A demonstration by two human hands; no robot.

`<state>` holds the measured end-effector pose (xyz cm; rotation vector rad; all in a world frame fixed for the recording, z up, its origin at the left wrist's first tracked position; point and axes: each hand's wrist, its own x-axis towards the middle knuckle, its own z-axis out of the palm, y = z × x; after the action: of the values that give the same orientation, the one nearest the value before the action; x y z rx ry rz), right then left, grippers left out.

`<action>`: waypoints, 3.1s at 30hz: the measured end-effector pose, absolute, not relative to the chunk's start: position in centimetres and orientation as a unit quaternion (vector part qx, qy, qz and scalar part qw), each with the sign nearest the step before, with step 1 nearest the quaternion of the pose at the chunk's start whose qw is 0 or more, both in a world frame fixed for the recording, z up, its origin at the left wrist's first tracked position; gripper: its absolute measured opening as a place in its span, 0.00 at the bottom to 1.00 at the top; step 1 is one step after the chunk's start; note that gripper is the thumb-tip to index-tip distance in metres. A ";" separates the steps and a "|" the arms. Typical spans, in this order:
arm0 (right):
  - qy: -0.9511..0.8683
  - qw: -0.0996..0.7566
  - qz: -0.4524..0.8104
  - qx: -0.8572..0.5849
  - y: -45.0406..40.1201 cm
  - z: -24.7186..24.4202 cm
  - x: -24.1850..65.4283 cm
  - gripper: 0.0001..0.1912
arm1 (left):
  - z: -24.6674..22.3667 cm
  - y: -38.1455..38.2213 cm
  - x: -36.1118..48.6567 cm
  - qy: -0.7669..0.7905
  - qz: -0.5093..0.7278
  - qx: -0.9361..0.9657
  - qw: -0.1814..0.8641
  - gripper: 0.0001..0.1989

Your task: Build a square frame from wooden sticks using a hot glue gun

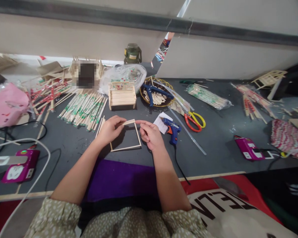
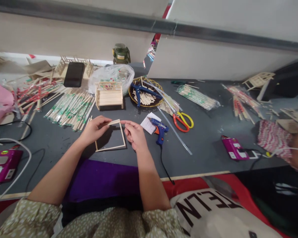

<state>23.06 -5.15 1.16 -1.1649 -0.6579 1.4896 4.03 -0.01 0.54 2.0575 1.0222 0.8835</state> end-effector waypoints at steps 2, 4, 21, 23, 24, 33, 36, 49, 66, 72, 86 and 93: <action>-0.273 0.544 0.626 -0.487 -5.2 1.3 23.0 0.14 | 0.6 -0.1 4.1 0.393 0.344 0.776 0.354 0.11; -0.266 0.548 0.630 -0.482 -5.3 1.5 23.0 0.13 | 0.8 -0.1 4.0 0.392 0.346 0.769 0.368 0.10; -0.225 0.544 0.687 -0.426 -5.1 1.1 23.6 0.09 | 1.0 0.0 3.9 0.376 0.351 0.769 0.380 0.09; -0.211 0.537 0.710 -0.404 -5.1 1.1 23.8 0.09 | 1.1 0.0 3.9 0.374 0.352 0.768 0.383 0.09; -0.205 0.531 0.722 -0.393 -5.1 1.0 23.9 0.08 | 1.2 0.0 3.9 0.373 0.352 0.767 0.385 0.09; -0.157 0.495 0.790 -0.325 -4.7 1.0 24.0 0.06 | 1.7 -0.3 4.0 0.353 0.373 0.762 0.396 0.09; -0.156 0.495 0.788 -0.332 -4.7 0.8 23.8 0.04 | 1.6 -0.2 4.0 0.357 0.371 0.762 0.394 0.09; -0.251 0.581 0.634 -0.444 -5.3 1.3 22.3 0.13 | 1.6 -0.3 3.9 0.353 0.374 0.762 0.394 0.09; -0.319 0.635 0.497 -0.497 -5.1 0.1 21.8 0.20 | 2.0 -0.6 4.2 0.334 0.363 0.766 0.411 0.10; -0.335 0.643 0.501 -0.473 -5.0 0.1 22.3 0.11 | 2.0 -0.5 4.2 0.335 0.367 0.770 0.400 0.09; -0.331 0.588 0.547 -0.495 -5.2 0.6 22.4 0.17 | 1.8 -0.5 4.1 0.330 0.376 0.766 0.404 0.09; -0.303 0.620 0.502 -0.522 -5.2 0.1 22.9 0.29 | 1.7 -0.4 3.9 0.336 0.378 0.766 0.397 0.09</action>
<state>22.92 -5.24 0.14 -1.2003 -0.6957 1.1542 3.94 -0.39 1.70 1.9407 0.8512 0.9564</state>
